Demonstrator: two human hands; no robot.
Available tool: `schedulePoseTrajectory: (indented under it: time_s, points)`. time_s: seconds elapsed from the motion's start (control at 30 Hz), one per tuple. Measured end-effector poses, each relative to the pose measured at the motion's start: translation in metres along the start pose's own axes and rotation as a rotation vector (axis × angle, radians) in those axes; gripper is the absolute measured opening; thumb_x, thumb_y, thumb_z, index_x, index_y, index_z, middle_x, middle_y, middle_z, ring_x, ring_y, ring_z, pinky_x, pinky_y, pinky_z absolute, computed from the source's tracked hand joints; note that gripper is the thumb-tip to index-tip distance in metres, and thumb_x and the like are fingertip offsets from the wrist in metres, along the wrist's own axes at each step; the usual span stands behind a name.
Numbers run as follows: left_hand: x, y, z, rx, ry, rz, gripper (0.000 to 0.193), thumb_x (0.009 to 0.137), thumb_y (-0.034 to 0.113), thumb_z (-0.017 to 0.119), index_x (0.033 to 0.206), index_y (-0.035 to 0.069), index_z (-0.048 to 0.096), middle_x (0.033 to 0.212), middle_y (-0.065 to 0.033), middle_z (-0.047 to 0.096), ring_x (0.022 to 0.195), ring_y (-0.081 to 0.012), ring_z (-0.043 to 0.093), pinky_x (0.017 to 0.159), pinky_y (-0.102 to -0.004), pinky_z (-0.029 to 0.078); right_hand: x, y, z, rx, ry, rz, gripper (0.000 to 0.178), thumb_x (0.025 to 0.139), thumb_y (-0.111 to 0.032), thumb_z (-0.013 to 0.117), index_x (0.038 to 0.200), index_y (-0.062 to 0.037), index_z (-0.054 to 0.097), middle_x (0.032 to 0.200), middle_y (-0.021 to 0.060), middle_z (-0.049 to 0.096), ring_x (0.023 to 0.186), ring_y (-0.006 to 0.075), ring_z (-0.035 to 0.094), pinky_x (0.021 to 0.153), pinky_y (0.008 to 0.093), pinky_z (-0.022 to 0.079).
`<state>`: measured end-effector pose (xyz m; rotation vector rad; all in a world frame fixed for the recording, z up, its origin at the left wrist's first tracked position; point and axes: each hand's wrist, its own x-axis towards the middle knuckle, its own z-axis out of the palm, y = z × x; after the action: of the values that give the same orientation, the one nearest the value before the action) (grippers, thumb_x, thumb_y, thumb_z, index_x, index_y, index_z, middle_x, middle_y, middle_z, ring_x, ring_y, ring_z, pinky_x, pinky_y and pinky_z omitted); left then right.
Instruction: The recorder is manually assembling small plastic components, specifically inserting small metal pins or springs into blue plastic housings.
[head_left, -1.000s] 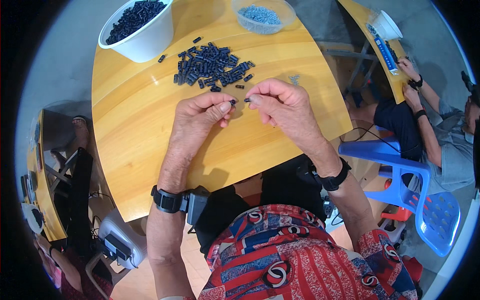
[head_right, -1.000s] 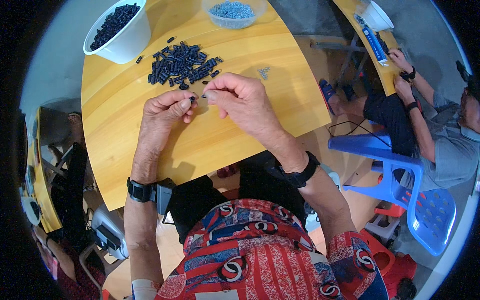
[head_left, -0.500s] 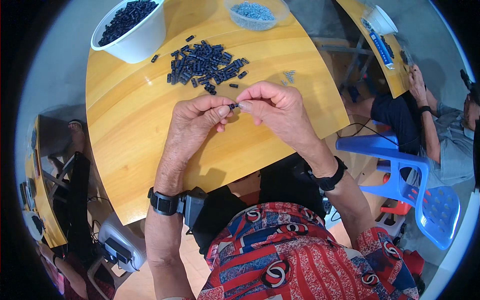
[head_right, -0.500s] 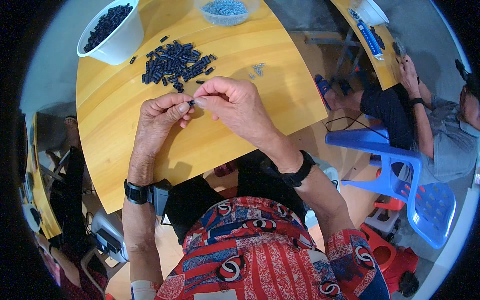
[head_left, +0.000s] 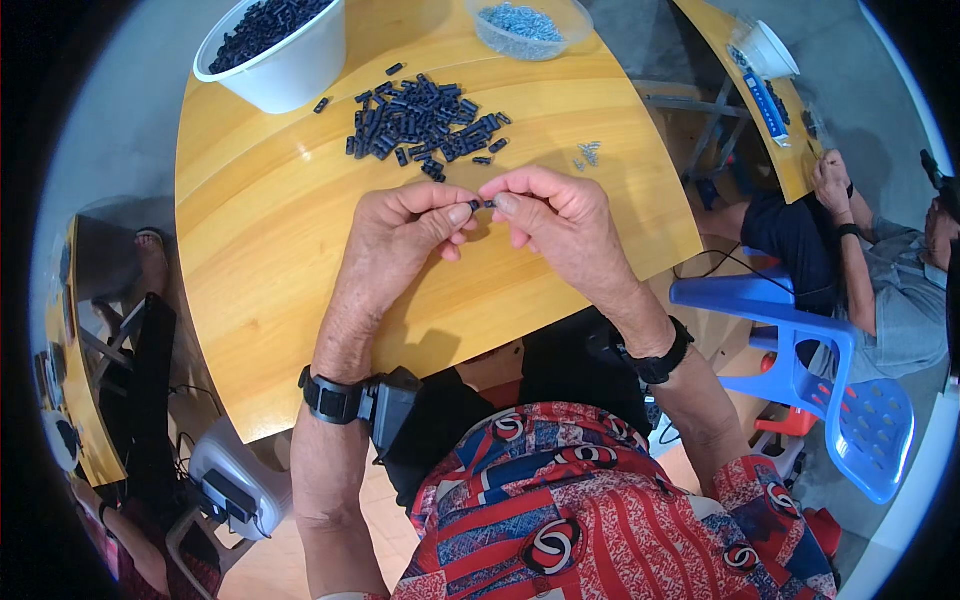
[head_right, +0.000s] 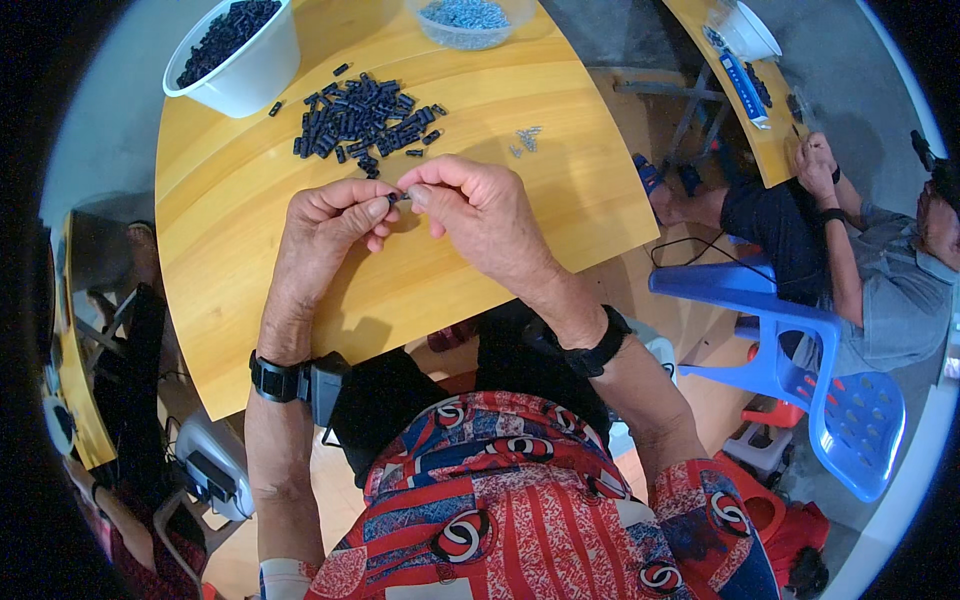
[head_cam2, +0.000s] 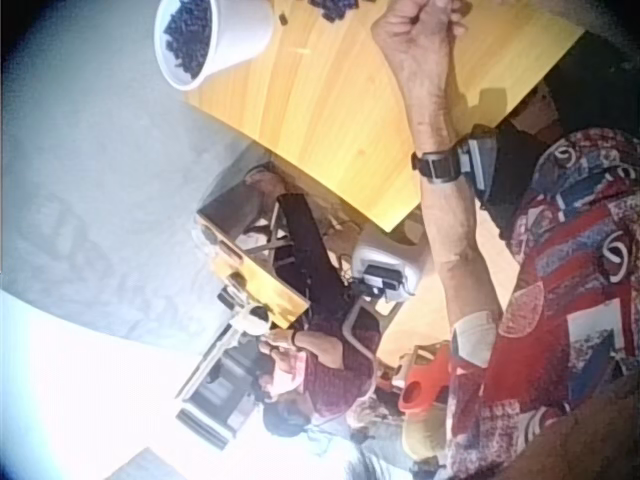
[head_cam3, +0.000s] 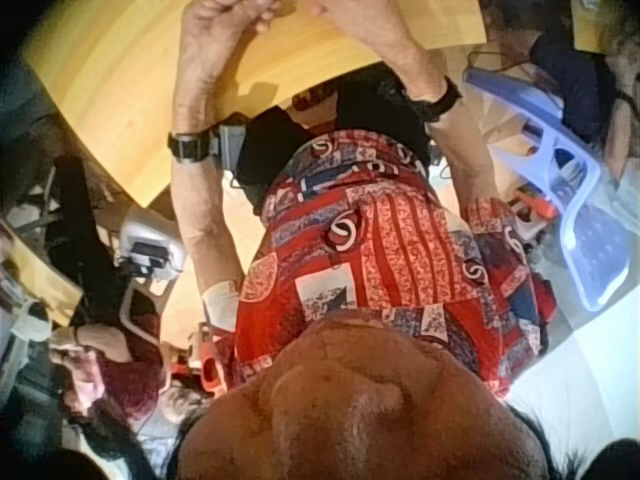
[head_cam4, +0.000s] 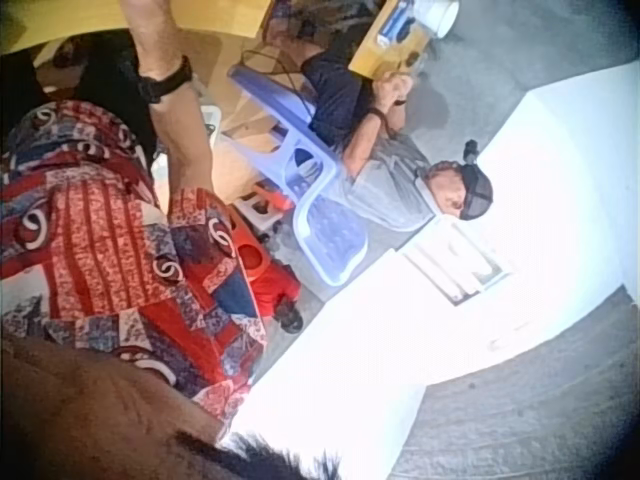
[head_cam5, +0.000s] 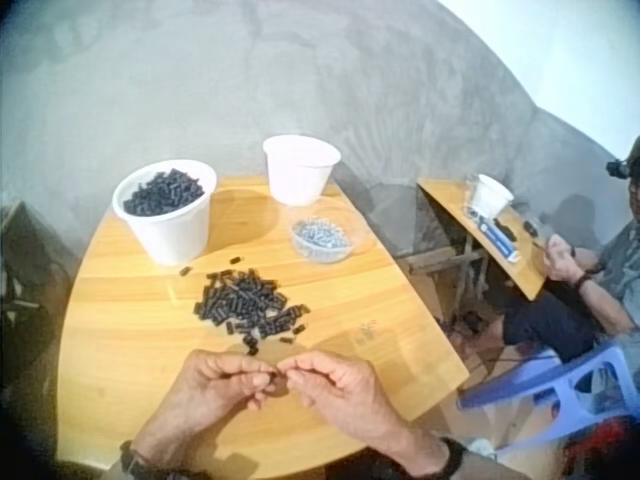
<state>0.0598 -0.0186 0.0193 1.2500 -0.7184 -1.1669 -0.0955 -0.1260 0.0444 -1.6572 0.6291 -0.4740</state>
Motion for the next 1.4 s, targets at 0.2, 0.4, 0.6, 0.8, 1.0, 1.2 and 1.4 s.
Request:
schedulePoseTrajectory:
  time_s: [0.2,0.4,0.6,0.8,1.0,1.2,1.4]
  points:
    - [0.001,-0.002,0.002,-0.008,0.004,-0.003,0.015,0.089,0.008,0.063,0.099,-0.002,0.067,0.080,-0.0054,0.067,0.068,-0.0093,0.059,0.061,-0.0221,0.050,0.000,0.003,-0.001,0.007,0.026,0.002,0.013,0.089,-0.005,0.058,0.097,0.0022,0.065,0.080,0.0039,0.064,0.061,0.0063,0.054,0.055,0.0198,0.046]
    - [-0.002,-0.001,0.005,0.001,0.043,-0.009,0.013,0.087,0.005,0.063,0.097,-0.001,0.068,0.078,-0.0041,0.066,0.066,-0.0085,0.058,0.060,-0.0214,0.048,-0.008,0.025,-0.019,-0.871,0.106,-0.586,0.010,0.080,-0.004,0.064,0.089,-0.0009,0.061,0.073,0.0078,0.055,0.062,0.0206,0.060,0.053,0.0309,0.048]
    - [-0.002,-0.005,0.001,0.012,0.010,0.043,0.012,0.085,0.003,0.065,0.095,-0.001,0.069,0.075,-0.0029,0.066,0.064,-0.0075,0.057,0.059,-0.0214,0.048,-0.007,0.023,-0.018,-0.826,0.134,-0.460,0.014,0.077,-0.003,0.066,0.090,-0.0031,0.062,0.078,0.0101,0.059,0.071,0.0281,0.062,0.060,0.0341,0.050]
    - [-0.003,-0.005,0.000,0.015,0.026,0.039,0.012,0.084,0.004,0.066,0.094,-0.001,0.069,0.074,-0.0028,0.065,0.062,-0.0073,0.056,0.058,-0.0212,0.047,0.003,0.023,-0.047,-0.590,0.236,-0.384,0.012,0.078,-0.010,0.066,0.088,-0.0046,0.061,0.082,0.0105,0.061,0.071,0.0287,0.062,0.064,0.0370,0.050]
    - [0.000,-0.004,0.003,0.020,0.020,0.034,0.011,0.084,0.004,0.067,0.094,0.000,0.070,0.073,-0.0027,0.065,0.061,-0.0068,0.056,0.056,-0.0203,0.046,0.012,0.028,-0.069,-0.844,0.334,-0.333,0.009,0.078,-0.005,0.066,0.086,-0.0026,0.063,0.077,0.0105,0.062,0.068,0.0234,0.061,0.061,0.0308,0.048]
    - [-0.002,-0.002,0.001,0.028,0.026,0.007,0.012,0.085,0.006,0.066,0.094,0.000,0.069,0.074,-0.0027,0.066,0.062,-0.0070,0.056,0.057,-0.0203,0.046,0.021,0.032,-0.065,-0.887,0.304,-0.286,0.005,0.078,-0.009,0.064,0.080,-0.0064,0.060,0.078,0.0098,0.060,0.072,0.0299,0.060,0.063,0.0395,0.048]
    - [-0.002,-0.002,0.001,0.002,0.001,0.023,0.013,0.086,0.008,0.066,0.096,0.000,0.069,0.077,-0.0035,0.067,0.064,-0.0077,0.057,0.059,-0.0204,0.047,0.019,0.031,-0.063,-0.516,0.302,-0.275,0.007,0.082,-0.009,0.063,0.087,-0.0042,0.062,0.076,0.0065,0.060,0.061,0.0176,0.056,0.055,0.0303,0.045]
